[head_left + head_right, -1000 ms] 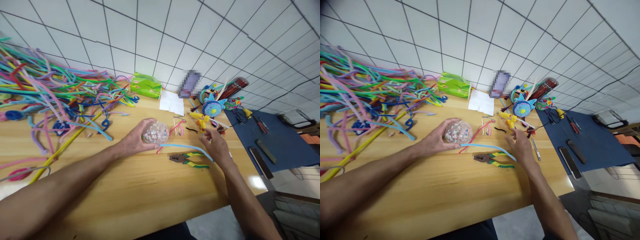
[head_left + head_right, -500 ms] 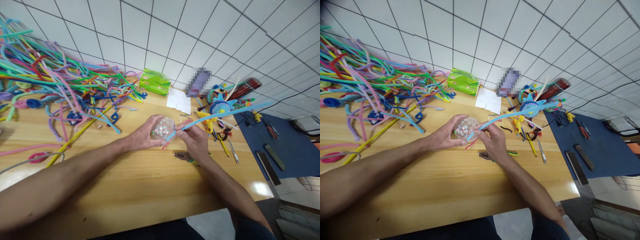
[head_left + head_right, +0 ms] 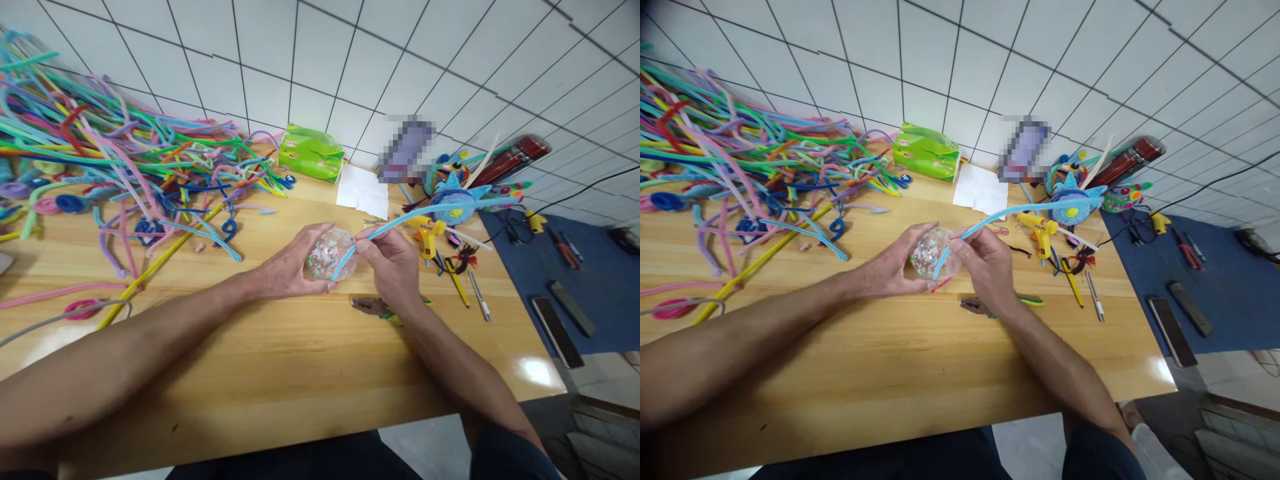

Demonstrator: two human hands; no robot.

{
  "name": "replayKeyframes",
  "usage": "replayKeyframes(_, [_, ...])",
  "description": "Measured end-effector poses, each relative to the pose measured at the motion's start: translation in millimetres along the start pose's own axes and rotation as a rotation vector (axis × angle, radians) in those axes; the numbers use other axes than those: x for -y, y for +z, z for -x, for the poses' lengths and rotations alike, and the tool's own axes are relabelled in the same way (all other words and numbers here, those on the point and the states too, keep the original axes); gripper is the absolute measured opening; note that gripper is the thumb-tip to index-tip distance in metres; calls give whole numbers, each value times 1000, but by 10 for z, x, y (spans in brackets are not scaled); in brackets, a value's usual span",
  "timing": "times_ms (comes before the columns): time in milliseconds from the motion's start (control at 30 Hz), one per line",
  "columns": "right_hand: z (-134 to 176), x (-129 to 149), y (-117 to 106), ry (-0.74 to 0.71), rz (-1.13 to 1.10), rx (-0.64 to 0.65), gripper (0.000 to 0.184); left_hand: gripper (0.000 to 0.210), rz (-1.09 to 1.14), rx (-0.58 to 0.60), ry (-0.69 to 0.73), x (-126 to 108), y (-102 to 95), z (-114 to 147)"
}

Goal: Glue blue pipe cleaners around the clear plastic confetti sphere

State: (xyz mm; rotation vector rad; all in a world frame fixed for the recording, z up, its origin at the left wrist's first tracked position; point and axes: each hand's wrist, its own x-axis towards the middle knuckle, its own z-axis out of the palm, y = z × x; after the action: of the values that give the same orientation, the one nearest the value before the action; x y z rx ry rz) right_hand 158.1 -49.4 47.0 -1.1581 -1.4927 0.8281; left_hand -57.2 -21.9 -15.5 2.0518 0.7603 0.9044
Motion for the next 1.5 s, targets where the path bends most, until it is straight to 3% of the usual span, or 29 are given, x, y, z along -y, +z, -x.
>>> replayKeyframes(267, [2,-60,-46,20,28,30,20,99,-10,-8,64,-1,17,0])
replayKeyframes(533, [-7,-83,-35,54,12,62,22,98,-7,31,97,-7,-14,11])
replayKeyframes(667, [-17,-72,-27,71,-5,64,31,98,-29,30,208,19,-15,14])
replayKeyframes(833, [-14,-68,-29,81,-3,74,21,103,-49,30,317,60,-8,15])
replayKeyframes(1067, [-1,-53,-12,59,-38,82,15,101,-20,26,235,17,4,30])
replayKeyframes(1200, [-2,-24,-5,82,-37,91,21,90,11,-1,220,0,21,43])
replayKeyframes(1500, [-18,13,-15,103,-46,107,33,96,-29,-8,206,-18,25,46])
